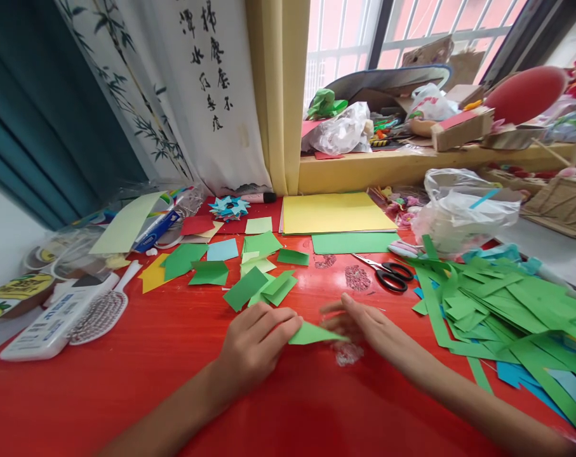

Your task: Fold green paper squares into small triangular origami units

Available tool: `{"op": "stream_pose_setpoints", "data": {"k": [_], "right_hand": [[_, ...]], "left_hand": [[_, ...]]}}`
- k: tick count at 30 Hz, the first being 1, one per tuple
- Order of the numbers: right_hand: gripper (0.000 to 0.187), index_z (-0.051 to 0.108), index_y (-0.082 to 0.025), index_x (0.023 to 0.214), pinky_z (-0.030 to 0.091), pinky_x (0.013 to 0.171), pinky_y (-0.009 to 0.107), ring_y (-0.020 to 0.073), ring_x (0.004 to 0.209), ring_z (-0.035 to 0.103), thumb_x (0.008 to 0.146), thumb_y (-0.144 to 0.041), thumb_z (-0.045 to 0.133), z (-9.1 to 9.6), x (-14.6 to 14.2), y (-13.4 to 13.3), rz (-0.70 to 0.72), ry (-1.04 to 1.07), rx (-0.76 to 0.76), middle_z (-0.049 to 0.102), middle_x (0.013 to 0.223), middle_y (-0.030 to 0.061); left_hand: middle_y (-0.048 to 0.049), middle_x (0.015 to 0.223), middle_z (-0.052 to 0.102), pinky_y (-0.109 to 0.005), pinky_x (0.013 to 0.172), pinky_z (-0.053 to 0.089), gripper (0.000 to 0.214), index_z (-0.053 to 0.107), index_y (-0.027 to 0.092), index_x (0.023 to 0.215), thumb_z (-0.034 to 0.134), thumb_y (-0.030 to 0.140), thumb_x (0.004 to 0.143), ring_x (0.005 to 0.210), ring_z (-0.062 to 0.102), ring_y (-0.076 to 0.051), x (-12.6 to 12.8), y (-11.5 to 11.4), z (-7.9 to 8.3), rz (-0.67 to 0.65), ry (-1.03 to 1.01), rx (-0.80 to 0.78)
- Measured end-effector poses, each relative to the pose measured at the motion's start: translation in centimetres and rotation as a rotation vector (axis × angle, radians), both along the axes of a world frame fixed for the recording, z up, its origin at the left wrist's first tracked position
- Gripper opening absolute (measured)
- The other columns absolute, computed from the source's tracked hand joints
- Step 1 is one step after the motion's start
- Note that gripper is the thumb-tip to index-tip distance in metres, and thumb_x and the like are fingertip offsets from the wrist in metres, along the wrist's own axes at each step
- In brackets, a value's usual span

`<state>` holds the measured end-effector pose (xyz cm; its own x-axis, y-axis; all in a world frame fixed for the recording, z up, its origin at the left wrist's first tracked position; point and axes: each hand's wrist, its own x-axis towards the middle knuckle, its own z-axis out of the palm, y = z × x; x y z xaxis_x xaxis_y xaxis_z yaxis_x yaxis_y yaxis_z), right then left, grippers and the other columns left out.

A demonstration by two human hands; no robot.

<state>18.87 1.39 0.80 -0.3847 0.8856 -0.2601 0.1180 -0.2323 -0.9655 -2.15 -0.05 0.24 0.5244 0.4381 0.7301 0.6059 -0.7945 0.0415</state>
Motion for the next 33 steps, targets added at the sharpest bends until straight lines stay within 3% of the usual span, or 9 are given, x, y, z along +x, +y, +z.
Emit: {"op": "stream_pose_setpoints", "data": {"k": [3, 5, 9, 14, 19, 23, 26, 29, 33], "right_hand": [[0.038, 0.053, -0.014, 0.104, 0.052, 0.071, 0.034, 0.0179, 0.074, 0.064, 0.086, -0.047, 0.047, 0.3, -0.2, -0.2, 0.073, 0.226, -0.307, 0.065, 0.093, 0.0123], [0.038, 0.049, -0.015, 0.112, 0.051, 0.079, 0.033, 0.0187, 0.086, 0.063, 0.083, -0.038, 0.057, 0.4, -0.4, -0.6, 0.034, 0.352, -0.356, 0.062, 0.103, 0.0115], [0.037, 0.051, -0.015, 0.113, 0.05, 0.078, 0.029, 0.0166, 0.085, 0.061, 0.079, -0.026, 0.063, 0.3, -0.5, -0.8, -0.015, 0.458, -0.312, 0.062, 0.095, 0.0084], [0.024, 0.059, -0.017, 0.101, 0.045, 0.049, 0.021, 0.0092, 0.048, 0.05, 0.078, -0.023, 0.062, 0.0, -0.3, -0.4, -0.077, 0.46, -0.221, 0.054, 0.062, -0.0019], [0.009, 0.06, -0.019, 0.087, 0.041, 0.047, 0.017, 0.0073, 0.052, 0.048, 0.079, -0.023, 0.062, 0.5, -0.3, -0.9, -0.095, 0.573, -0.261, 0.052, 0.065, -0.0022], [0.007, 0.061, -0.021, 0.088, 0.044, 0.055, 0.018, 0.0084, 0.059, 0.051, 0.08, -0.021, 0.061, 0.7, -0.5, -1.7, -0.088, 0.56, -0.235, 0.055, 0.071, -0.0013], [0.011, 0.063, -0.022, 0.092, 0.047, 0.065, 0.021, 0.0099, 0.068, 0.056, 0.084, -0.025, 0.056, 0.2, -0.5, -1.9, -0.079, 0.471, -0.17, 0.06, 0.081, 0.0004], [0.015, 0.062, -0.023, 0.097, 0.049, 0.068, 0.024, 0.0124, 0.076, 0.059, 0.087, -0.027, 0.052, -0.1, -0.4, -1.9, -0.033, 0.417, -0.081, 0.061, 0.09, 0.0018], [0.026, 0.055, -0.024, 0.11, 0.052, 0.07, 0.031, 0.016, 0.084, 0.06, 0.092, -0.035, 0.04, -0.1, -0.5, -2.0, 0.067, 0.401, -0.001, 0.058, 0.105, 0.0058]], "left_hand": [[-0.0114, 0.098, 0.066, -0.027, 0.074, 0.051, 0.029, 0.053, 0.01, 0.111, 0.046, 0.005, 0.083, 0.09, 0.061, -0.017, -0.7, 0.1, 0.2, -0.125, 0.031, 0.005], [-0.0128, 0.1, 0.066, -0.026, 0.079, 0.052, 0.029, 0.052, 0.009, 0.112, 0.045, 0.006, 0.084, 0.098, 0.06, -0.018, -0.8, 0.1, 0.3, -0.15, 0.032, 0.002], [-0.0133, 0.106, 0.064, -0.028, 0.083, 0.052, 0.03, 0.05, 0.012, 0.114, 0.043, 0.008, 0.085, 0.104, 0.058, -0.018, -0.5, 0.2, 0.3, -0.101, 0.046, 0.009], [-0.0124, 0.113, 0.059, -0.033, 0.086, 0.052, 0.032, 0.052, 0.016, 0.113, 0.045, 0.007, 0.084, 0.108, 0.055, -0.02, 0.0, 0.5, -0.2, -0.041, 0.127, 0.025], [-0.0105, 0.13, 0.045, -0.035, 0.089, 0.05, 0.035, 0.054, 0.02, 0.114, 0.049, 0.006, 0.082, 0.114, 0.049, -0.021, 0.4, 0.2, -0.2, -0.047, 0.155, 0.038], [-0.0106, 0.128, 0.046, -0.033, 0.078, 0.052, 0.03, 0.058, 0.02, 0.107, 0.05, 0.008, 0.081, 0.099, 0.055, -0.02, 0.6, -0.2, -0.2, -0.037, 0.144, 0.009], [-0.0116, 0.126, 0.045, -0.032, 0.07, 0.051, 0.022, 0.059, 0.021, 0.101, 0.051, 0.013, 0.082, 0.081, 0.056, -0.015, 0.9, -0.6, -0.4, -0.032, 0.066, -0.126], [-0.0111, 0.126, 0.042, -0.027, 0.061, 0.049, 0.012, 0.061, 0.02, 0.091, 0.051, 0.018, 0.083, 0.065, 0.052, -0.009, 1.4, -0.8, -0.3, -0.001, -0.08, -0.378], [-0.0063, 0.107, 0.05, -0.025, 0.065, 0.047, 0.01, 0.059, 0.019, 0.079, 0.051, 0.021, 0.084, 0.069, 0.053, -0.01, 1.9, -0.9, 0.6, 0.022, -0.252, -0.702]]}}
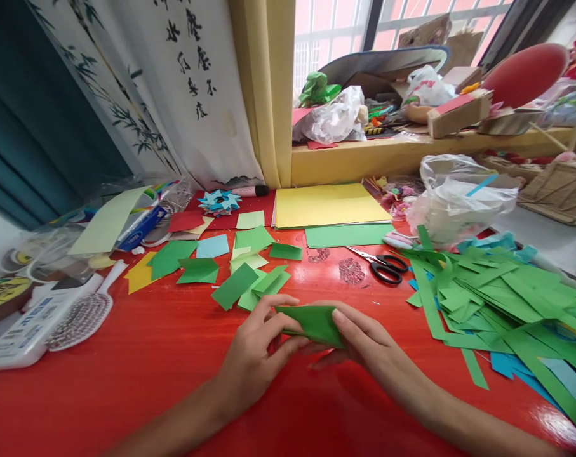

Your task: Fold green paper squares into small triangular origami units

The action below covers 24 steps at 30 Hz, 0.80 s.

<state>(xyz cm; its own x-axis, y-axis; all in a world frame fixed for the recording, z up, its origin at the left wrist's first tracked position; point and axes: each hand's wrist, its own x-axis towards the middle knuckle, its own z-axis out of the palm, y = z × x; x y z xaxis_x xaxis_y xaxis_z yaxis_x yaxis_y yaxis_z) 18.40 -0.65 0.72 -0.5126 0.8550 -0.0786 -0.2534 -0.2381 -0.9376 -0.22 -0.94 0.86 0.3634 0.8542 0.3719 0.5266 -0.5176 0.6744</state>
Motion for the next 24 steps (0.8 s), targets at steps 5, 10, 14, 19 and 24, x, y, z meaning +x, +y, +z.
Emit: {"op": "stream_pose_setpoints", "data": {"k": [5, 10, 14, 19, 24], "right_hand": [[0.024, 0.052, -0.023, 0.108, 0.049, 0.079, 0.027, 0.0143, 0.091, 0.059, 0.085, -0.031, 0.055, -0.2, -0.29, -0.09, 0.03, -0.046, 0.161, 0.059, 0.103, 0.0035], [0.012, 0.056, -0.02, 0.09, 0.05, 0.066, 0.021, 0.0115, 0.076, 0.063, 0.087, -0.03, 0.053, -0.37, -0.32, 0.09, -0.058, -0.219, 0.161, 0.065, 0.082, 0.001], [0.015, 0.056, -0.019, 0.09, 0.05, 0.066, 0.022, 0.0119, 0.072, 0.064, 0.087, -0.033, 0.052, -0.37, -0.26, 0.13, -0.056, -0.249, 0.153, 0.065, 0.077, 0.0007], [0.026, 0.053, -0.021, 0.103, 0.049, 0.067, 0.022, 0.0127, 0.078, 0.063, 0.081, -0.029, 0.061, -0.42, -0.35, 0.13, -0.068, -0.223, 0.145, 0.065, 0.088, 0.0007], [0.017, 0.055, -0.02, 0.095, 0.049, 0.066, 0.022, 0.0137, 0.077, 0.064, 0.084, -0.032, 0.056, -0.33, -0.41, 0.2, -0.068, -0.227, 0.076, 0.067, 0.084, 0.0015]], "left_hand": [[-0.001, 0.086, 0.05, -0.024, 0.063, 0.043, 0.005, 0.055, 0.02, 0.078, 0.054, 0.023, 0.082, 0.074, 0.051, -0.013, 0.22, 0.03, 0.49, 0.075, -0.079, -0.289], [0.0027, 0.083, 0.05, -0.024, 0.06, 0.041, 0.034, 0.041, 0.028, 0.109, 0.057, 0.029, 0.079, 0.065, 0.05, -0.011, 0.52, -0.14, -0.11, 0.117, -0.301, -0.535], [0.0045, 0.071, 0.045, -0.021, 0.053, 0.038, 0.032, 0.045, 0.026, 0.107, 0.057, 0.032, 0.078, 0.06, 0.046, -0.009, 0.69, -0.06, -0.02, 0.103, -0.357, -0.612], [0.0067, 0.06, 0.04, -0.02, 0.05, 0.036, 0.021, 0.051, 0.023, 0.098, 0.055, 0.033, 0.08, 0.052, 0.043, -0.008, 0.55, 0.04, 0.07, 0.133, -0.36, -0.625], [0.0067, 0.062, 0.047, -0.019, 0.049, 0.037, 0.02, 0.051, 0.023, 0.098, 0.055, 0.033, 0.081, 0.051, 0.045, -0.007, 0.56, -0.04, -0.12, 0.129, -0.352, -0.624]]}}
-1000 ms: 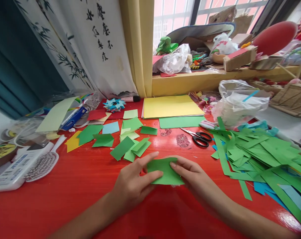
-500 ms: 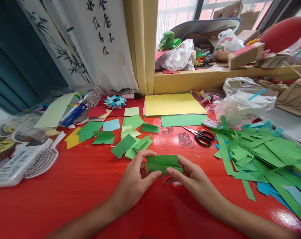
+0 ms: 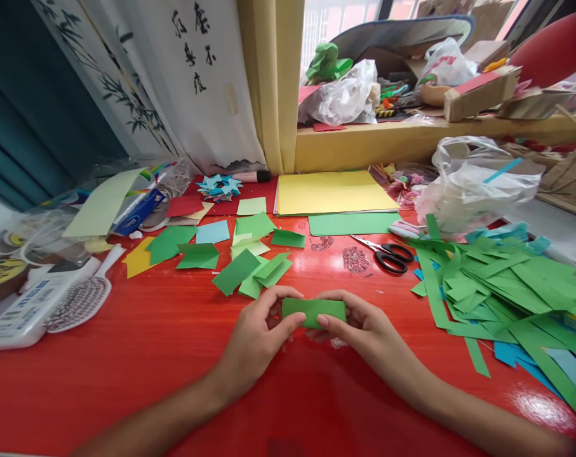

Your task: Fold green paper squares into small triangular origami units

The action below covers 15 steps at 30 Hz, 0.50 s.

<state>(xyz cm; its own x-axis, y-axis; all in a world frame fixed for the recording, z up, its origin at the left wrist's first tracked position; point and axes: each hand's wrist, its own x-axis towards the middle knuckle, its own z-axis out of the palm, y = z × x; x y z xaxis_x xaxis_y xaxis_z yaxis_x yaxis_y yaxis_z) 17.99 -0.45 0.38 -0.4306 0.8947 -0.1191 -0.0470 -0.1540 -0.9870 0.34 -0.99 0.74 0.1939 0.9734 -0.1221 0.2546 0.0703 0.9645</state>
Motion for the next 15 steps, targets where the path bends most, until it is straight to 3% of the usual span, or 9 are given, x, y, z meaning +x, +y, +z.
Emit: {"op": "stream_pose_setpoints", "data": {"k": [15], "right_hand": [[0.012, 0.056, -0.017, 0.085, 0.047, 0.064, 0.018, 0.011, 0.073, 0.064, 0.083, -0.029, 0.058, -0.51, -0.19, 0.16, -0.024, 0.047, -0.056, 0.065, 0.079, 0.0]], "left_hand": [[0.007, 0.058, 0.048, -0.019, 0.047, 0.038, 0.017, 0.049, 0.021, 0.087, 0.055, 0.035, 0.08, 0.048, 0.047, -0.007, 0.02, 0.06, -0.44, -0.018, -0.009, -0.018]]}}
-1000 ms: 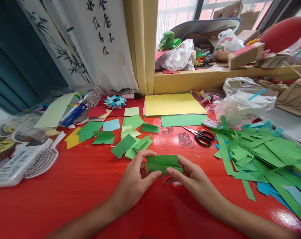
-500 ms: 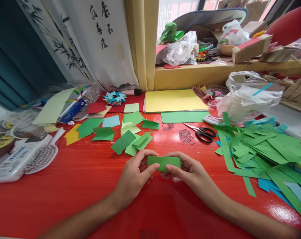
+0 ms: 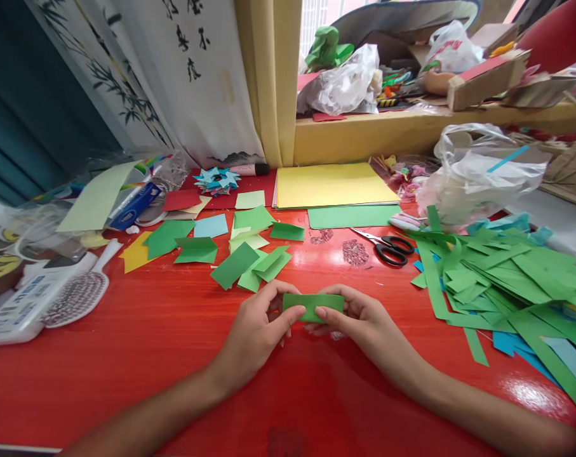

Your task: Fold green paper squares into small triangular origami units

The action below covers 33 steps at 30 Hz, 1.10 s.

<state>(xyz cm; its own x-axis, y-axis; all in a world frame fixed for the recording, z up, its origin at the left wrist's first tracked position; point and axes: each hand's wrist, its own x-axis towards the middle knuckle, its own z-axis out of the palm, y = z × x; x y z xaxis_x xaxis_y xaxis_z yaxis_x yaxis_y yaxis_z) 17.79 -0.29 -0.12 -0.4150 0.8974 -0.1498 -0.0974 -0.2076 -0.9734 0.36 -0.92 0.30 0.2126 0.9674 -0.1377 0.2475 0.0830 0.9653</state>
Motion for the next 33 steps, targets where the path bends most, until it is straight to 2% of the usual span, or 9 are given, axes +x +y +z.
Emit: {"op": "stream_pose_setpoints", "data": {"k": [12, 14, 17, 21, 23, 28, 33], "right_hand": [[0.014, 0.054, -0.015, 0.082, 0.049, 0.067, 0.024, 0.013, 0.071, 0.063, 0.084, -0.03, 0.055, -0.1, 0.1, 0.0, 0.011, 0.007, -0.012, 0.063, 0.077, 0.0022], [0.013, 0.051, -0.016, 0.091, 0.05, 0.065, 0.025, 0.013, 0.067, 0.063, 0.084, -0.027, 0.054, -0.3, 0.1, 0.0, 0.036, 0.025, -0.011, 0.062, 0.074, 0.001], [0.034, 0.038, -0.019, 0.115, 0.051, 0.06, 0.028, 0.0139, 0.06, 0.063, 0.085, -0.021, 0.053, -0.6, 0.1, -0.1, 0.164, 0.01, -0.01, 0.06, 0.068, -0.0022], [0.047, 0.028, -0.024, 0.127, 0.049, 0.059, 0.029, 0.0137, 0.06, 0.06, 0.085, -0.018, 0.05, -0.8, 0.0, -0.5, 0.318, -0.047, 0.015, 0.057, 0.067, -0.0034], [0.046, 0.03, -0.024, 0.126, 0.046, 0.058, 0.026, 0.0125, 0.06, 0.058, 0.085, -0.018, 0.05, -0.8, 0.0, -0.4, 0.274, -0.057, 0.026, 0.055, 0.067, -0.0039], [0.041, 0.039, -0.022, 0.118, 0.033, 0.052, 0.02, 0.0093, 0.057, 0.044, 0.082, -0.024, 0.058, -0.5, 0.3, 0.2, 0.047, -0.061, 0.045, 0.046, 0.062, -0.0063], [0.041, 0.038, -0.022, 0.118, 0.032, 0.054, 0.022, 0.01, 0.058, 0.043, 0.082, -0.025, 0.058, -0.3, 0.3, 0.2, 0.045, -0.035, 0.021, 0.046, 0.063, -0.0059]], "left_hand": [[0.0066, 0.057, 0.049, -0.02, 0.049, 0.038, 0.013, 0.048, 0.02, 0.083, 0.053, 0.031, 0.082, 0.049, 0.047, -0.008, 0.0, 0.1, 0.3, -0.031, 0.011, -0.003], [0.0042, 0.066, 0.054, -0.021, 0.053, 0.039, 0.01, 0.051, 0.019, 0.084, 0.053, 0.029, 0.081, 0.056, 0.05, -0.009, -0.1, 0.1, 0.5, -0.072, 0.079, 0.041], [0.0013, 0.077, 0.058, -0.022, 0.058, 0.038, 0.007, 0.056, 0.019, 0.082, 0.054, 0.025, 0.079, 0.066, 0.051, -0.011, 0.0, 0.2, 0.9, -0.178, 0.207, 0.119], [0.0022, 0.073, 0.055, -0.021, 0.058, 0.037, 0.008, 0.057, 0.018, 0.074, 0.054, 0.023, 0.079, 0.064, 0.047, -0.01, 0.2, 0.1, 1.2, -0.253, 0.259, 0.164], [0.0027, 0.07, 0.053, -0.021, 0.058, 0.037, 0.011, 0.054, 0.018, 0.072, 0.052, 0.024, 0.081, 0.063, 0.047, -0.01, 0.2, 0.1, 1.1, -0.227, 0.245, 0.16], [0.0037, 0.066, 0.048, -0.022, 0.057, 0.036, 0.013, 0.049, 0.018, 0.071, 0.05, 0.026, 0.081, 0.062, 0.044, -0.01, -0.1, 0.2, 0.7, -0.144, 0.191, 0.11], [0.0039, 0.064, 0.046, -0.021, 0.054, 0.034, 0.014, 0.047, 0.018, 0.068, 0.05, 0.026, 0.08, 0.059, 0.042, -0.01, -0.2, 0.2, 0.8, -0.167, 0.192, 0.08]]}}
